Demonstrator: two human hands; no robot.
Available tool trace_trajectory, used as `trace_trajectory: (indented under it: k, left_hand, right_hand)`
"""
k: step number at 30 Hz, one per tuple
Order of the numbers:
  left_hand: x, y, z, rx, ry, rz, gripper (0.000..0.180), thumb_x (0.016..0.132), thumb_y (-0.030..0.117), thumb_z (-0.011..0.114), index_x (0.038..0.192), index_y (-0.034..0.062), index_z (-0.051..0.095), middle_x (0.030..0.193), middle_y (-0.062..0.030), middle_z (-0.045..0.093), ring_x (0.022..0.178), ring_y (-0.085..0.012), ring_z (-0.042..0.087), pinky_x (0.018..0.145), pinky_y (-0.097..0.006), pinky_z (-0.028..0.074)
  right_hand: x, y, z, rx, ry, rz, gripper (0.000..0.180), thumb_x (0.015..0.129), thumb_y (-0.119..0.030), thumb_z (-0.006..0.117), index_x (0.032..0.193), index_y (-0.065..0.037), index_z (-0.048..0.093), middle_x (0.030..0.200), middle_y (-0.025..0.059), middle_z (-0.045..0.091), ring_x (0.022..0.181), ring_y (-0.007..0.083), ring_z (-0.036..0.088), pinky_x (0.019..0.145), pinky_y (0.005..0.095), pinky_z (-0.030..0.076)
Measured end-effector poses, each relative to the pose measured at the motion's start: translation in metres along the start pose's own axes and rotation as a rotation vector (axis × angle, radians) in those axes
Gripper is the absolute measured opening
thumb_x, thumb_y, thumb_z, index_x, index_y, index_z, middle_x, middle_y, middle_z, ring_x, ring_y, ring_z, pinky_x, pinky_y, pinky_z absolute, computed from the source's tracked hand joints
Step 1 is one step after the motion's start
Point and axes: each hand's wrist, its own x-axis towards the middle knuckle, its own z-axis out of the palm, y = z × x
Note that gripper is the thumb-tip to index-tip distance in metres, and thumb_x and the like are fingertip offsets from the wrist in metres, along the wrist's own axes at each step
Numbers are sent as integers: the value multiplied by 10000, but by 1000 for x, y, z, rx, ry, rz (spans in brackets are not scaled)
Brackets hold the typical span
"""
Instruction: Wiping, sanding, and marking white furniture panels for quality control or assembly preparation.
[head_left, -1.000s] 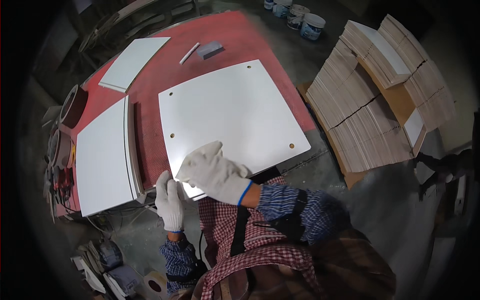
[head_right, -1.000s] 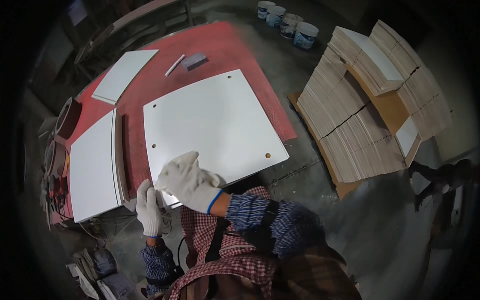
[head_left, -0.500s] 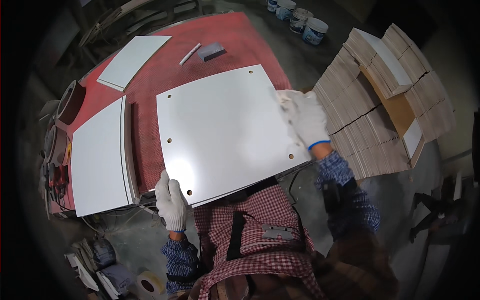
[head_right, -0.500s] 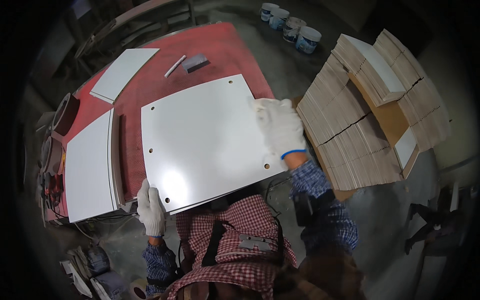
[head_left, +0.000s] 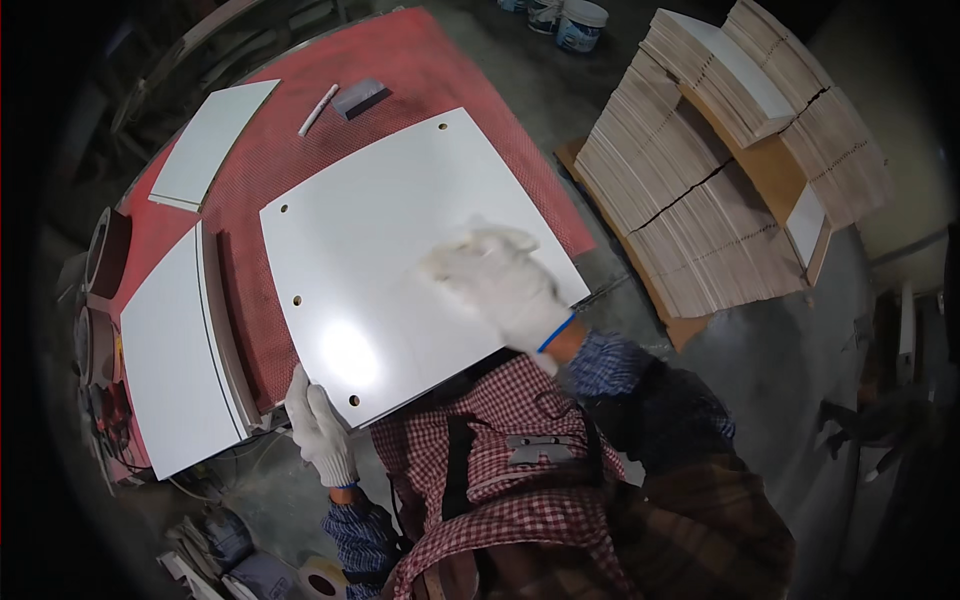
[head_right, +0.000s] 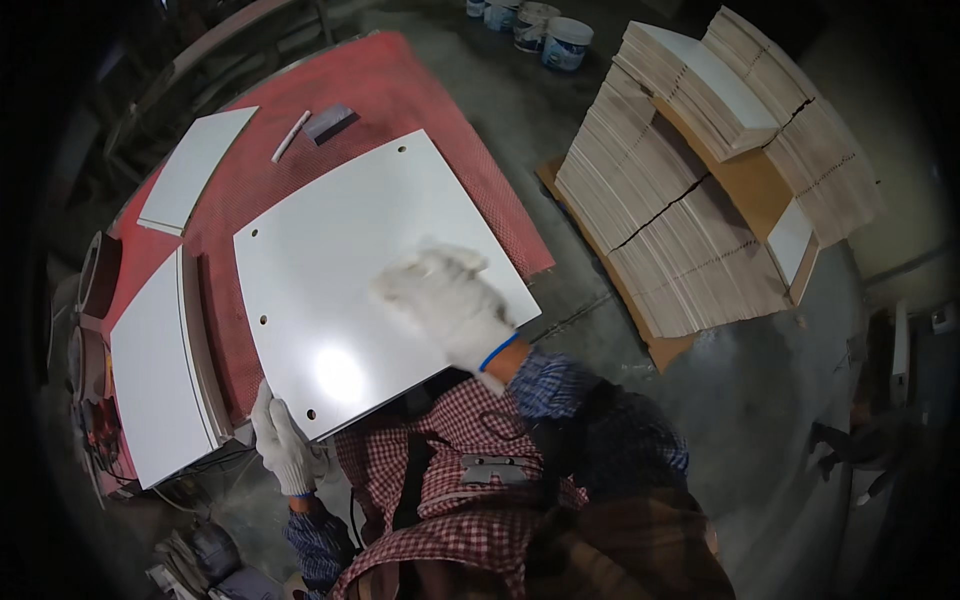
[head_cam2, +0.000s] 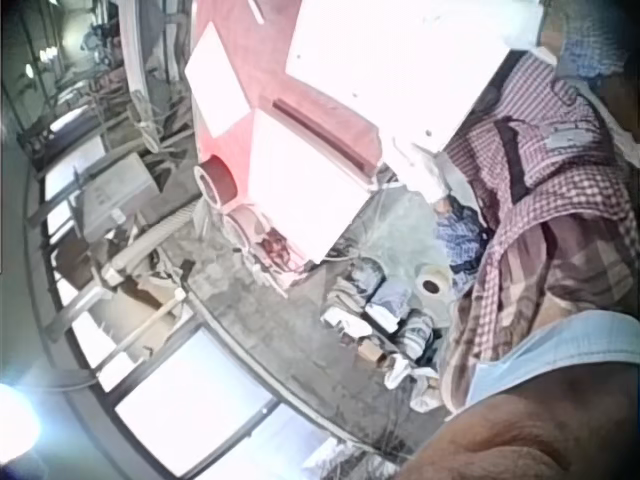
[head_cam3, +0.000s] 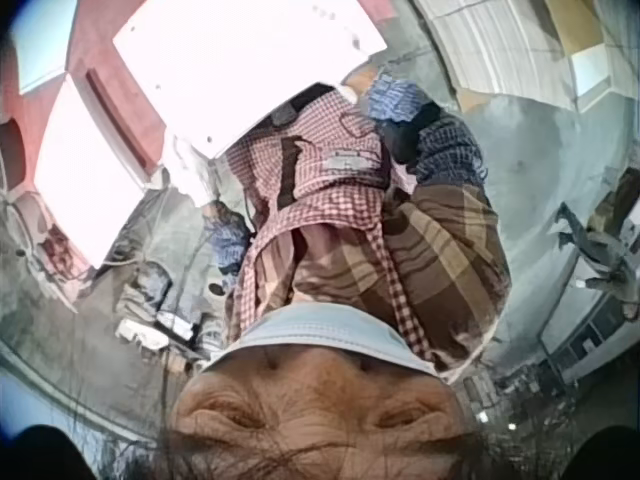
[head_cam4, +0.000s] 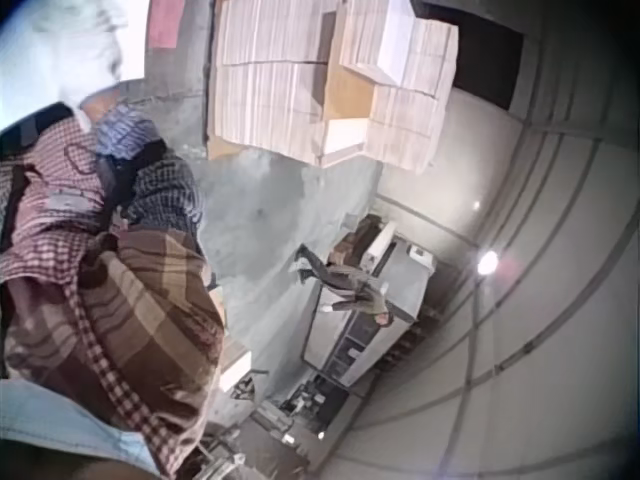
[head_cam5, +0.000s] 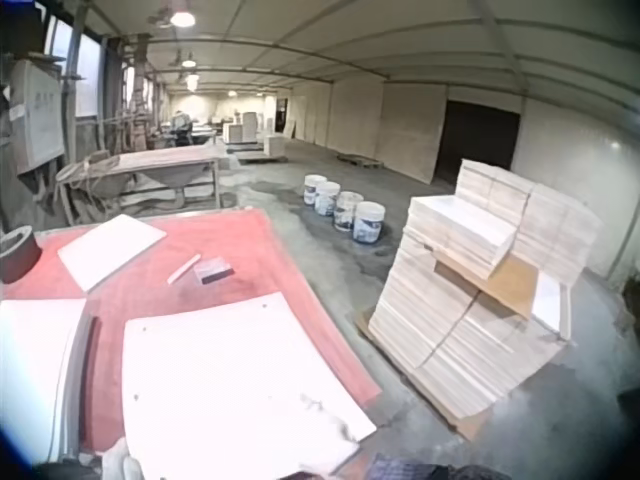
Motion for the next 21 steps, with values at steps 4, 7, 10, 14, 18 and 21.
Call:
trace_trajectory:
  k: [4, 7, 10, 14, 18, 21]
  left_hand:
    - [1, 4, 1, -10, 5, 25, 394, 1056, 171, 493, 1387, -26, 576, 1316, -170, 619, 1194, -255, 591, 1051, -364, 445]
    - [-3, 9, -5, 40, 3, 4, 408, 1053, 198, 499, 1390, -17, 580, 1344, -160, 634, 1231, -236, 587, 1074, -352, 437]
    - [-4, 12, 4, 0, 21, -6, 373, 1036, 159, 513, 1354, -18, 595, 1318, -166, 636, 1174, -248, 611, 1039, -355, 461]
    - [-9, 16, 7, 74, 99, -64, 347, 1028, 123, 505, 1328, -22, 600, 1302, -200, 626, 1135, -293, 631, 997, -370, 483]
    - [-9, 10, 17, 144, 137, 31, 345, 1030, 108, 493, 1323, -42, 594, 1290, -217, 627, 1180, -323, 601, 1025, -392, 456]
    - [-5, 18, 13, 189, 99, 100, 344, 1031, 98, 484, 1318, -61, 589, 1285, -214, 629, 1177, -335, 588, 1039, -411, 443]
  right_hand:
    - [2, 43, -93, -326, -158, 461, 338, 996, -307, 541, 1302, -215, 651, 1161, 128, 664, 946, 334, 669, 848, 445, 572]
    - [2, 27, -85, -56, 135, 629, 382, 979, -355, 572, 1339, -244, 634, 1172, 107, 657, 978, 337, 668, 852, 459, 573]
    - [13, -25, -16, -162, 208, -56, 353, 1007, -260, 523, 1344, -220, 620, 1235, 70, 623, 1075, 234, 639, 890, 388, 568]
    - [63, -144, 9, -157, -637, -171, 400, 973, -285, 558, 1346, -146, 583, 1296, 62, 585, 1191, 202, 536, 987, 316, 516]
    - [74, -106, 38, -101, -144, -325, 447, 962, -466, 534, 1381, -322, 587, 1567, 166, 390, 1461, 434, 273, 1178, 686, 194]
    - [91, -28, 50, -199, 19, -126, 456, 922, -380, 579, 1371, -305, 604, 1566, 158, 402, 1451, 438, 279, 1190, 632, 175]
